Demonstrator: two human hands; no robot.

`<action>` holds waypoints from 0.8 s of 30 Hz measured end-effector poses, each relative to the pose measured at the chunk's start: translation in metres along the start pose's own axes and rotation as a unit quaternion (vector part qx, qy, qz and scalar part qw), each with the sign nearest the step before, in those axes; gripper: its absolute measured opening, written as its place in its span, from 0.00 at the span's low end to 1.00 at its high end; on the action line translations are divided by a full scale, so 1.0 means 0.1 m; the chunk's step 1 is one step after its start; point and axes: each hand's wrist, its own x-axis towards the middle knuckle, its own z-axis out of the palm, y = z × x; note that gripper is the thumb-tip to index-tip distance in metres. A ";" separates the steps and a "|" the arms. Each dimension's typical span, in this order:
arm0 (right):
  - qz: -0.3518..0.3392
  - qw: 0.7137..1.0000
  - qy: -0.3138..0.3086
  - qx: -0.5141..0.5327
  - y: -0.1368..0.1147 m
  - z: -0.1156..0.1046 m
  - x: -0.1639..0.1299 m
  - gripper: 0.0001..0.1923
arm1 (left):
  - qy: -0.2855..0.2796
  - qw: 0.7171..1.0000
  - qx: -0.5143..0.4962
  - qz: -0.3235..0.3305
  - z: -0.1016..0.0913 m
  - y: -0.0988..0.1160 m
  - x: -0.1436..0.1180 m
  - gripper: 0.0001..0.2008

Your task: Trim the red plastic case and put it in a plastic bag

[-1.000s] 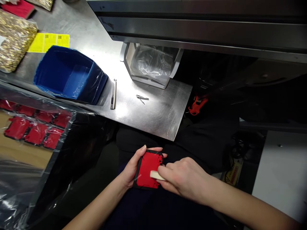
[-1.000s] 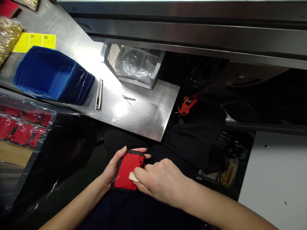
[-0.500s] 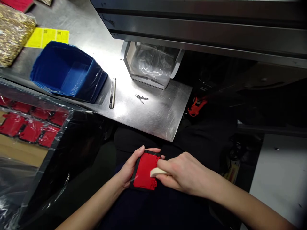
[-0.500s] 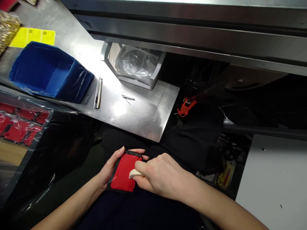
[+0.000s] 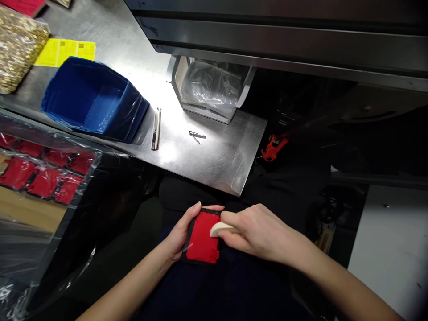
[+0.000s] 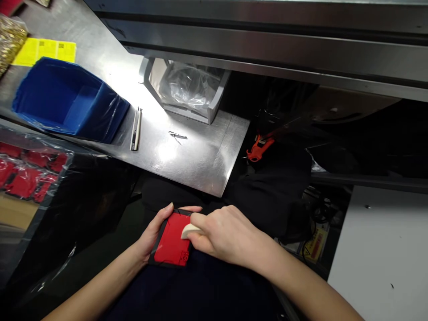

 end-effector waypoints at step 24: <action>0.039 0.999 0.018 0.030 -0.05 -0.01 -0.02 0.10 | 0.033 0.999 0.005 -0.009 0.02 0.00 0.01 0.31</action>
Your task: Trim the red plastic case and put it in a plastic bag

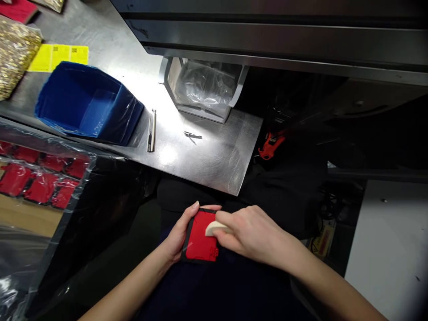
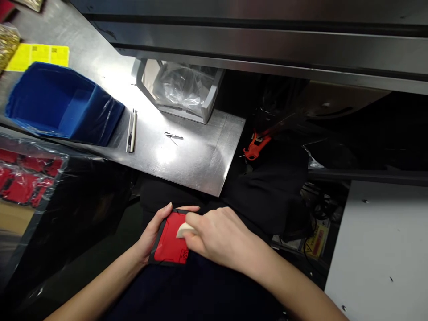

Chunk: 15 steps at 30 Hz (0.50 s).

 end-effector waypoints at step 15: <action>0.006 0.999 -0.018 0.036 0.07 -0.01 0.02 0.09 | 0.013 1.000 0.006 0.001 0.00 0.01 0.02 0.31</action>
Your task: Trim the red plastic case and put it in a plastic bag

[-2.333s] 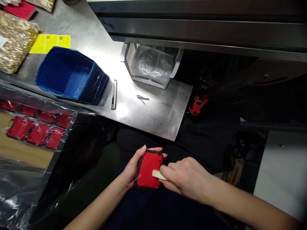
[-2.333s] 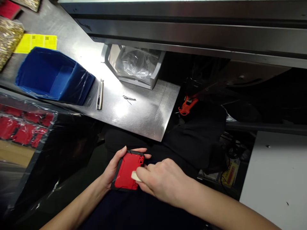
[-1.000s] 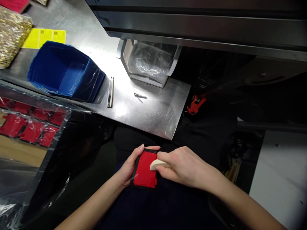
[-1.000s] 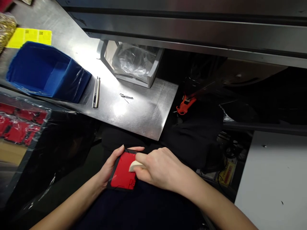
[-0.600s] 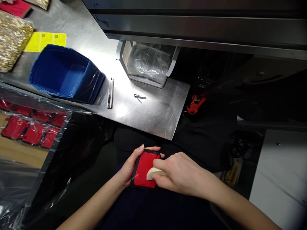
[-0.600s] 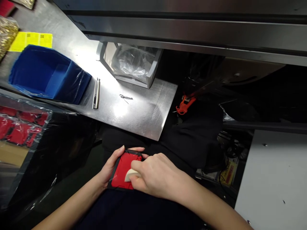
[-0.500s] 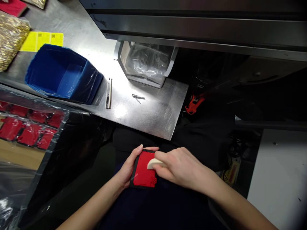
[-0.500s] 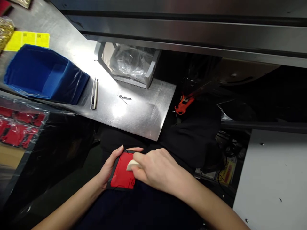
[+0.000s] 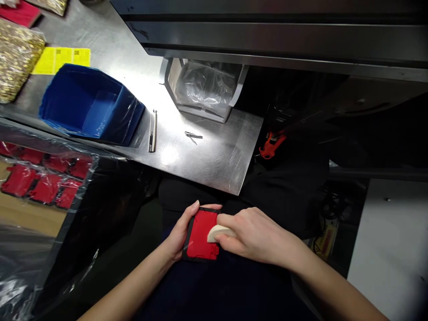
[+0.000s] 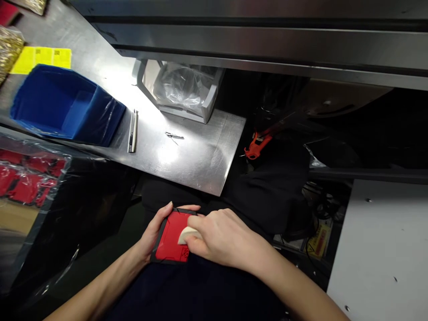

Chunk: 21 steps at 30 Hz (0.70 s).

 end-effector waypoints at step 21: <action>-0.004 1.000 0.006 0.030 -0.01 0.03 0.04 0.09 | -0.043 0.999 -0.014 0.000 -0.03 0.01 0.00 0.31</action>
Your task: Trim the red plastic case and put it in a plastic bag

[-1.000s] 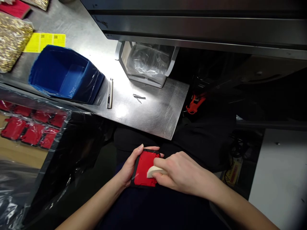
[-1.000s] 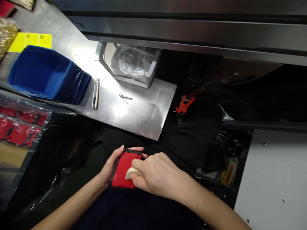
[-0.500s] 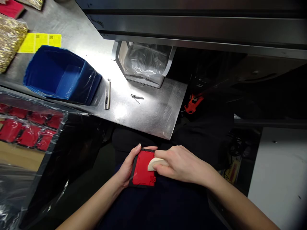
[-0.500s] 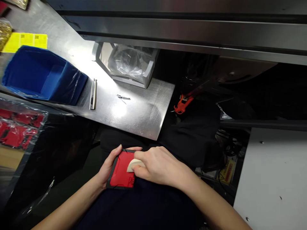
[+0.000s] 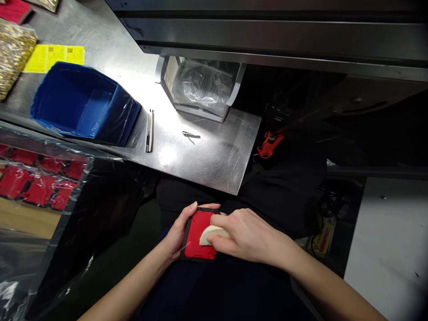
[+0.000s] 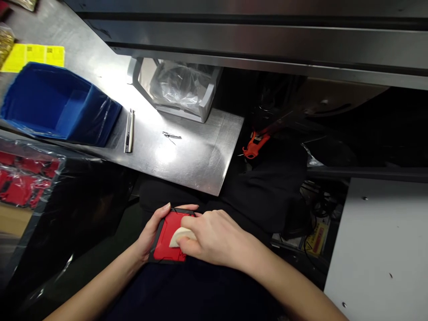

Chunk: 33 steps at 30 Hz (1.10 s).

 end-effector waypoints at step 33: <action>0.039 0.996 0.007 -0.083 -0.07 0.13 -0.01 0.11 | 0.000 1.000 -0.007 0.013 -0.05 -0.04 0.03 0.31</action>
